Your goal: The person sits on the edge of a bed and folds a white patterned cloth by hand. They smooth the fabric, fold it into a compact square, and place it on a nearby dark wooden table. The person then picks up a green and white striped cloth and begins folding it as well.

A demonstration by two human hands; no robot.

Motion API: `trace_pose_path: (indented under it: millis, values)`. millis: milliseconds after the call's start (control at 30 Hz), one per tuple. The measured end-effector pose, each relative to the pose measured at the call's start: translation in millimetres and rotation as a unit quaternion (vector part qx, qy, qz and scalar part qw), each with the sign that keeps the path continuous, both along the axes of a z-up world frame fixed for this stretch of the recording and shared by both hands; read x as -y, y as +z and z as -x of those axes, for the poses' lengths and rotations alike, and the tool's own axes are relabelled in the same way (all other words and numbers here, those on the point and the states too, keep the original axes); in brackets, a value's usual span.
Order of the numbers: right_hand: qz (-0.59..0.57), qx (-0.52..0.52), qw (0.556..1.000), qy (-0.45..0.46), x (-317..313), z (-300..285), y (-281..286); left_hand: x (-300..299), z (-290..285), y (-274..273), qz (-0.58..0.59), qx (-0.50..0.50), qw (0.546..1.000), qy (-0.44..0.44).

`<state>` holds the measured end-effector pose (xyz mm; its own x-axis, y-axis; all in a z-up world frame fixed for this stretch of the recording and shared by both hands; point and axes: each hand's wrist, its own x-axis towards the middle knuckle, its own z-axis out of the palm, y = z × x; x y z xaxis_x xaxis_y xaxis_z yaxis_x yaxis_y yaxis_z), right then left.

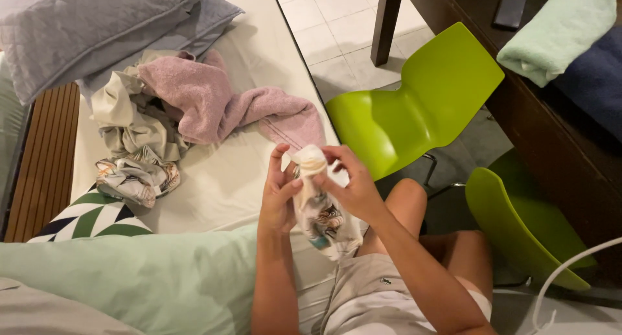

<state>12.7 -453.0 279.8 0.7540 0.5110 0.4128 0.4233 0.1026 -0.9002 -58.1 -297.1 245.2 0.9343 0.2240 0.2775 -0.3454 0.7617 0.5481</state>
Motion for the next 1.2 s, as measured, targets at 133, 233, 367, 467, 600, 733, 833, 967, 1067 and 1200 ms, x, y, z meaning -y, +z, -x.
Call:
trace_pose_path:
  millis: [133, 233, 367, 467, 600, 733, 833, 967, 1067, 1200]
  values:
    - [-0.040, -0.093, 0.995, -0.007, 5.2, 0.8, -17.8, 11.6, 0.3, 10.9, -0.052, -0.012, 0.999, 0.010]
    - [-0.064, -0.082, 0.994, -0.034, 6.3, 3.2, -10.9, 15.2, 0.9, 16.8, -0.104, -0.047, 0.992, 0.050]
    - [-0.064, -0.073, 0.993, -0.073, 3.6, 2.3, -1.9, 12.8, -1.3, 12.2, -0.150, -0.051, 0.985, 0.065]
    - [-0.067, -0.073, 0.991, -0.095, -1.5, 2.5, 10.4, 13.6, -2.3, 11.2, -0.172, -0.047, 0.982, 0.062]
    - [-0.079, -0.052, 0.986, -0.136, -8.1, -1.6, 23.7, 30.3, 2.7, 27.5, -0.218, -0.089, 0.969, 0.077]
    - [-0.080, -0.039, 0.978, -0.190, -10.4, -10.4, 36.3, 48.8, -1.4, 11.5, -0.289, -0.114, 0.947, 0.076]
    - [-0.116, -0.054, 0.968, -0.216, -9.6, -15.7, 46.7, 54.2, -8.0, -1.5, -0.358, -0.159, 0.914, 0.102]
    - [-0.170, -0.106, 0.969, -0.148, -0.8, -31.9, 37.7, 64.0, -3.2, 37.5, -0.443, -0.247, 0.853, 0.121]
    - [-0.150, -0.128, 0.977, -0.080, 4.6, -36.8, 27.5, 55.6, -17.3, 38.9, -0.260, -0.291, 0.905, 0.169]
    - [-0.087, -0.149, 0.981, -0.085, 8.4, -34.3, -3.0, 25.2, -36.3, 31.1, 0.106, -0.258, 0.944, 0.177]
